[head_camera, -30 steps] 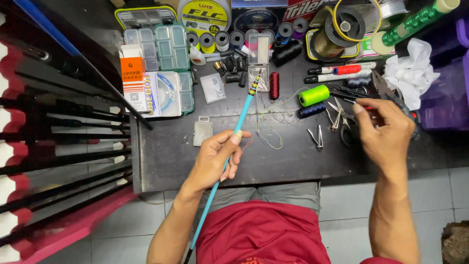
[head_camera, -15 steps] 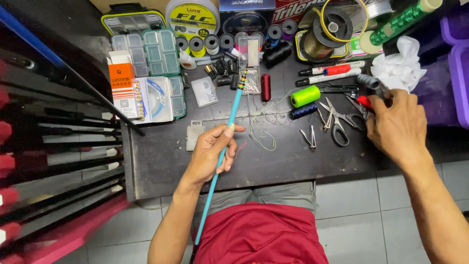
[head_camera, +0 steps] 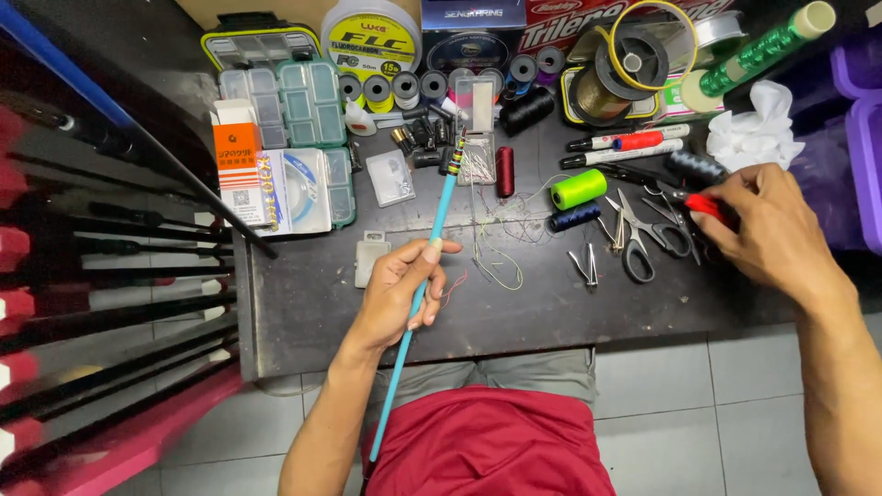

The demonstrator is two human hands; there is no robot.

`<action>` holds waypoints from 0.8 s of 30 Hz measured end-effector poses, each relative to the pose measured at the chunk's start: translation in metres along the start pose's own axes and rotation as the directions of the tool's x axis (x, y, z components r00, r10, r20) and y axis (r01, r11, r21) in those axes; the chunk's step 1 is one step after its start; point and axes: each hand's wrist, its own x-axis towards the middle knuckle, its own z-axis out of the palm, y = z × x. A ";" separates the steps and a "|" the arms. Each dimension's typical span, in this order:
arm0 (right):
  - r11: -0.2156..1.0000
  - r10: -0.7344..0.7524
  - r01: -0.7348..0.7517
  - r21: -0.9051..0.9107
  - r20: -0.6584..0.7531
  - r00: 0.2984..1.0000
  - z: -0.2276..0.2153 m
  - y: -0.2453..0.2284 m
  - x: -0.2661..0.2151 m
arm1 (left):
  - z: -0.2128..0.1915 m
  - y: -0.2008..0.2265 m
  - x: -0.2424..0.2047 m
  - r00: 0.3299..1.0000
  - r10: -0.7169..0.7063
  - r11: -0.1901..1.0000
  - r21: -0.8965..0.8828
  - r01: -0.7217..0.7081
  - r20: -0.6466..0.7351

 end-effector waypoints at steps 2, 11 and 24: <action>0.998 -0.013 0.015 0.061 -0.037 0.999 -0.002 0.005 -0.003 | 0.000 0.001 0.000 1.000 -0.003 1.000 -0.007 0.003 0.001; 0.895 0.184 -0.120 0.431 -0.111 0.977 -0.030 -0.016 -0.006 | 0.002 0.001 0.001 1.000 -0.007 1.000 -0.016 0.007 0.001; 0.243 0.072 -0.222 0.944 0.210 0.975 -0.047 -0.127 0.046 | 0.016 0.021 0.003 0.993 0.098 0.990 0.104 -0.091 -0.066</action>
